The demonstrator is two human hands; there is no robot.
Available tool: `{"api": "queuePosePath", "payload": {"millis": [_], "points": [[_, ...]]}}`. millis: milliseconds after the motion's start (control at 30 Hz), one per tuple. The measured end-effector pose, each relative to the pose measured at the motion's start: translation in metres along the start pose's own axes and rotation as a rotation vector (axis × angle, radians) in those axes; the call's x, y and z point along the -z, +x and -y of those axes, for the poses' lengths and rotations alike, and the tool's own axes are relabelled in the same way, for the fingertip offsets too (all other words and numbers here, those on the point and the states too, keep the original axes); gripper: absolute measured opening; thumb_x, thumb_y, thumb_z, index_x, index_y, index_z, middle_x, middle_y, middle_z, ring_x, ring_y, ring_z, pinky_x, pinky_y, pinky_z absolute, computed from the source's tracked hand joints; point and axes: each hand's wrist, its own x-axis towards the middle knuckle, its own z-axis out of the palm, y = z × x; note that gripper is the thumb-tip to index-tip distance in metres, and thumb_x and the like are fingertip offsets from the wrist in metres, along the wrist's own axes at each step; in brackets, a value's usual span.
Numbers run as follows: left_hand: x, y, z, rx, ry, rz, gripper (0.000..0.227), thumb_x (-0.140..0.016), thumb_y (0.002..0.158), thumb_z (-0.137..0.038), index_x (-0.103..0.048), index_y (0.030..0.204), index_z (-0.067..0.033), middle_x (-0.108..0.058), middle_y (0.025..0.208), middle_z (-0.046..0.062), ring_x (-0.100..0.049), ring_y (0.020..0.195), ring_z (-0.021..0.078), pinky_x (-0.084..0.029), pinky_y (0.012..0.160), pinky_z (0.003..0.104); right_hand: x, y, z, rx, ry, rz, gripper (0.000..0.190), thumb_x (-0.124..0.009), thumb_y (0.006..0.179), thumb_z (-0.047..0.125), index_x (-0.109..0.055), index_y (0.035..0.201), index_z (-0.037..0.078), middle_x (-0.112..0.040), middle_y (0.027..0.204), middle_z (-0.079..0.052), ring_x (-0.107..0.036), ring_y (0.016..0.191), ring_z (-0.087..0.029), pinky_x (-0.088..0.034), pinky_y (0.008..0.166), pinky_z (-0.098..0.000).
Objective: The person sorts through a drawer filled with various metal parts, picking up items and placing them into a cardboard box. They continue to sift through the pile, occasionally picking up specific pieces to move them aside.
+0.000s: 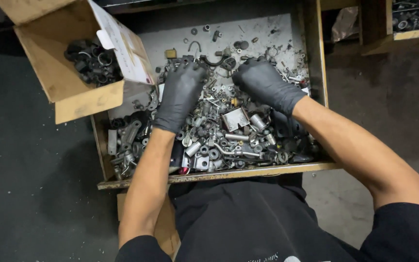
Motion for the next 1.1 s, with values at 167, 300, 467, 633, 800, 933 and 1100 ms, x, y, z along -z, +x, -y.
{"api": "queuePosePath", "payload": {"millis": [167,300,467,633,800,933,1100], "points": [[0.027,0.009,-0.004,-0.110,-0.095,0.116,0.025,-0.074,0.082,-0.013,-0.069,0.104,-0.0228,-0.065,0.101,0.005,-0.066,0.101,0.0320,-0.052,0.084,0.047,0.015,-0.007,0.007,0.058,-0.036,-0.034,0.022,-0.083,0.076,0.028,-0.069,0.092,0.025,-0.071,0.084,-0.004,-0.070,0.090,-0.029,-0.055,0.074,-0.0480],[0.013,0.007,0.003,-0.182,0.173,-0.078,0.016,-0.075,0.077,-0.013,-0.074,0.084,-0.0280,-0.068,0.084,0.000,-0.069,0.083,0.0269,-0.054,0.073,0.042,0.051,-0.012,0.009,0.178,-0.086,-0.080,0.022,-0.085,0.068,0.033,-0.072,0.086,0.026,-0.068,0.084,0.001,-0.068,0.088,-0.025,-0.054,0.075,-0.0420],[0.026,0.008,0.008,-0.101,0.292,-0.219,0.009,-0.075,0.077,-0.017,-0.075,0.076,-0.0256,-0.066,0.073,0.001,-0.067,0.069,0.0246,-0.053,0.063,0.036,0.057,-0.023,0.013,0.232,-0.069,-0.155,0.015,-0.080,0.076,0.033,-0.068,0.082,0.027,-0.064,0.085,0.001,-0.067,0.086,-0.025,-0.052,0.070,-0.0405],[0.000,0.004,0.005,0.028,0.030,-0.004,0.019,-0.075,0.082,-0.023,-0.073,0.101,-0.0266,-0.066,0.102,0.003,-0.066,0.100,0.0301,-0.053,0.079,0.046,0.047,-0.024,0.016,0.182,-0.118,-0.174,0.015,-0.076,0.079,0.027,-0.066,0.089,0.021,-0.063,0.083,0.000,-0.065,0.085,-0.025,-0.050,0.070,-0.0421],[0.042,0.029,-0.066,-0.235,-0.100,0.114,0.019,-0.068,0.090,-0.030,-0.070,0.109,-0.0253,-0.066,0.108,0.007,-0.064,0.110,0.0349,-0.051,0.088,0.052,0.083,-0.077,-0.006,-0.167,0.425,-0.132,0.021,-0.076,0.086,0.025,-0.066,0.103,0.015,-0.070,0.094,-0.010,-0.069,0.096,-0.034,-0.054,0.082,-0.0492],[0.069,0.031,-0.127,-0.478,-0.503,0.512,0.061,-0.054,0.103,-0.052,-0.046,0.154,-0.0201,-0.040,0.164,0.017,-0.034,0.151,0.0436,-0.025,0.123,0.066,0.136,-0.142,-0.029,-0.693,0.947,-0.322,0.031,-0.072,0.104,0.014,-0.065,0.134,0.018,-0.071,0.115,-0.012,-0.067,0.116,-0.031,-0.052,0.098,-0.0428],[0.048,0.048,-0.114,-0.495,-0.250,0.544,0.079,-0.002,0.093,-0.074,-0.022,0.160,-0.0374,-0.015,0.170,0.005,-0.016,0.155,0.0345,-0.006,0.124,0.061,0.165,-0.179,-0.014,-0.788,1.167,-0.414,0.020,-0.058,0.109,0.002,-0.062,0.129,0.002,-0.063,0.098,-0.009,-0.062,0.082,-0.015,-0.054,0.078,-0.0261]]}}
